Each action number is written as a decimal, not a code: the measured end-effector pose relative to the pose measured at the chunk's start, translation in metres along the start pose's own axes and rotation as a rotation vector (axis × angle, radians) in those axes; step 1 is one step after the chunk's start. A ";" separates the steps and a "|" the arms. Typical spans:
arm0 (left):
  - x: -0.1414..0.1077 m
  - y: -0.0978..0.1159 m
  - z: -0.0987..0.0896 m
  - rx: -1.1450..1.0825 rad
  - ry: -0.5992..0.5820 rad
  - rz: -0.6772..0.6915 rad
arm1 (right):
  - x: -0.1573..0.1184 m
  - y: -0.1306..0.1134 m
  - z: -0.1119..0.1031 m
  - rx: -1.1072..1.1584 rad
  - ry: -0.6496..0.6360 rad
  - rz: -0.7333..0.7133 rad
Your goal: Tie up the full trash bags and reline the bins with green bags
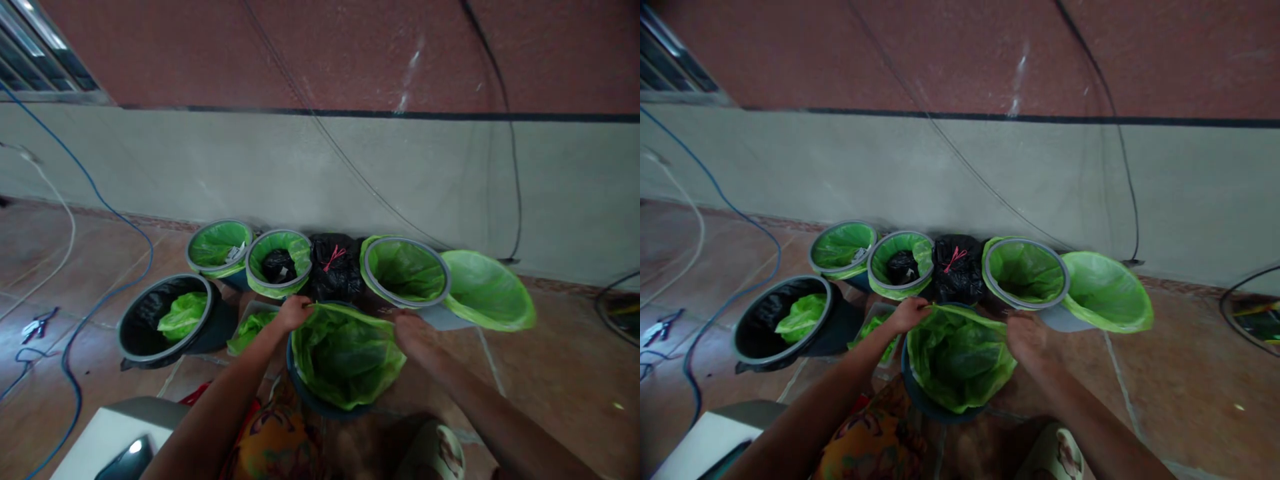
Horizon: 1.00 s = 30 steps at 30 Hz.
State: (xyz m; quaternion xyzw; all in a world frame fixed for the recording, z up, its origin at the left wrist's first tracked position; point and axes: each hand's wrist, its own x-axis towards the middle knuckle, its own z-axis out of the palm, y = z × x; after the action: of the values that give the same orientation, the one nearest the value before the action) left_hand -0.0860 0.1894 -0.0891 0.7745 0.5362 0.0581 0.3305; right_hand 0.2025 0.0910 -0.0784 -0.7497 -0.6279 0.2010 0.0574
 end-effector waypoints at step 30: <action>0.031 -0.041 0.035 -0.173 0.062 -0.369 | 0.107 -0.036 0.067 0.350 -0.167 -0.013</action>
State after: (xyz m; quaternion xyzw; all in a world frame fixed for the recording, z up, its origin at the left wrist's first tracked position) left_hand -0.0899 0.2093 -0.1484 0.6296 0.6721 0.0661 0.3840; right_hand 0.1579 0.1902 -0.1522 -0.7051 -0.5906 0.3683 0.1356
